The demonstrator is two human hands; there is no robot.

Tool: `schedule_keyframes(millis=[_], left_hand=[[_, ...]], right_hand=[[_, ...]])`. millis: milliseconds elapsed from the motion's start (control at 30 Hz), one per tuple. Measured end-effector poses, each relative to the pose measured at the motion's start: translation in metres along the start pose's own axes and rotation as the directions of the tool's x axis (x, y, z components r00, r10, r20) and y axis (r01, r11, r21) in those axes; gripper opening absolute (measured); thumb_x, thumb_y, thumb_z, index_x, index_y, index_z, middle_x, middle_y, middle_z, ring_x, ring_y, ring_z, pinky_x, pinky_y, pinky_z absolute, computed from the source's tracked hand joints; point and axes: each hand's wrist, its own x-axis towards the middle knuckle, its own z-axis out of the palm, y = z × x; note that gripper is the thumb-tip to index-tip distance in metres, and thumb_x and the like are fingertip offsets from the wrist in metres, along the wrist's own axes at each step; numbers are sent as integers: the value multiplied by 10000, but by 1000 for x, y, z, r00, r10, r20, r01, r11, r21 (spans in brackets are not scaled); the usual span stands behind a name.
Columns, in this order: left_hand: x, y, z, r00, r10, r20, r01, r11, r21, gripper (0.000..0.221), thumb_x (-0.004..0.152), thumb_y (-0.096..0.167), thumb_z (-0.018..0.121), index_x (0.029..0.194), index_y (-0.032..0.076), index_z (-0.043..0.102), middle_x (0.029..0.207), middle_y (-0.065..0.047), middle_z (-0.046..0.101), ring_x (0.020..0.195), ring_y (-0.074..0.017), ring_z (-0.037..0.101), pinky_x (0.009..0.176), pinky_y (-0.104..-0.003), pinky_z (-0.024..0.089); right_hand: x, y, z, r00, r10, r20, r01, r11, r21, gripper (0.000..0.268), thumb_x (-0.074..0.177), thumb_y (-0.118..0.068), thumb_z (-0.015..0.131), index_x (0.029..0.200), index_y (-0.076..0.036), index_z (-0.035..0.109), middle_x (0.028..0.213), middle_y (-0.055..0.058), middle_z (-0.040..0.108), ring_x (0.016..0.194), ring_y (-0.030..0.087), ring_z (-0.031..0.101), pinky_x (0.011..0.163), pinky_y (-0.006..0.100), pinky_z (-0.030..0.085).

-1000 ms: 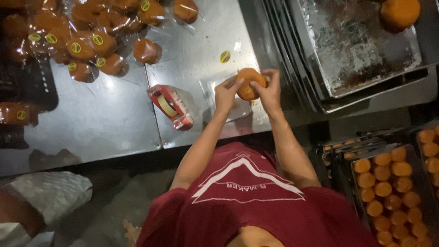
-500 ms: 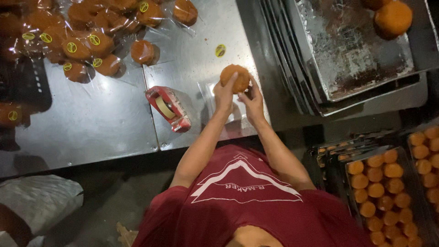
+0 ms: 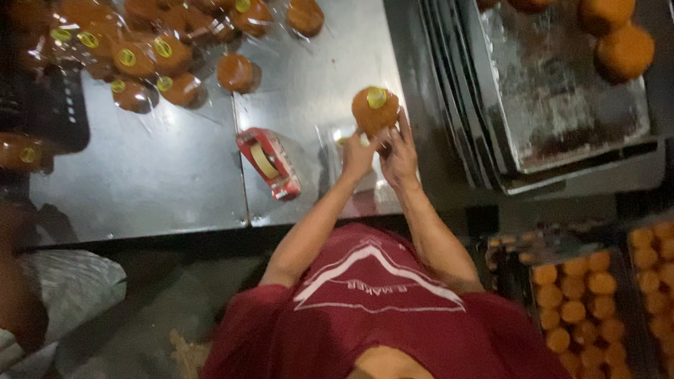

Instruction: The person places individual buns into plastic bags by hand and seals them using a tape dispenser.

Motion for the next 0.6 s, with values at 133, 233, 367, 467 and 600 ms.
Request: schedule_keyframes(millis=[133,233,367,467,600], left_hand=[[-26,-44,-26,982,181,-58,-189,958,-217,573,875,337,768,1292,-23,609,1137,-191,674,950,-262,671,755,-449,549],[-25,-78,-47,893,197,-404,-47,935,351,677,679,401,860,1145,-42,648,1038,-231,672,916,-376,655,709,-554,505],[-11,-112,-51,930,144,-338,-12,931,365,348,835,259,756,1064,3,703,988,-225,723,940,-415,689,825,-500,530],[-6,-129,-51,958,145,-247,-55,939,339,283,905,217,613,1073,20,726,997,-220,742,957,-430,711,848,-496,547],[-1,-127,-58,963,208,-173,-29,715,698,257,949,208,580,1004,0,720,984,-267,711,932,-463,688,825,-551,521]], right_hand=[[28,-20,-4,988,-83,130,119,945,-305,423,1134,-201,386,1533,-105,490,1388,190,624,815,208,670,708,325,631],[57,-37,-3,992,33,120,62,707,-705,379,1138,-225,453,1451,-94,623,1227,236,694,698,297,651,571,321,556],[91,-34,40,974,188,129,87,213,-973,352,1101,-273,515,1358,-131,710,1246,135,763,1010,247,775,828,332,639],[96,-22,79,867,118,485,453,223,-863,390,1094,-236,575,1455,-89,590,1391,170,653,1251,300,653,1072,406,502],[125,-57,115,726,-5,688,684,109,-721,528,997,-267,688,1442,-25,542,1441,224,556,1333,357,509,1117,440,412]])
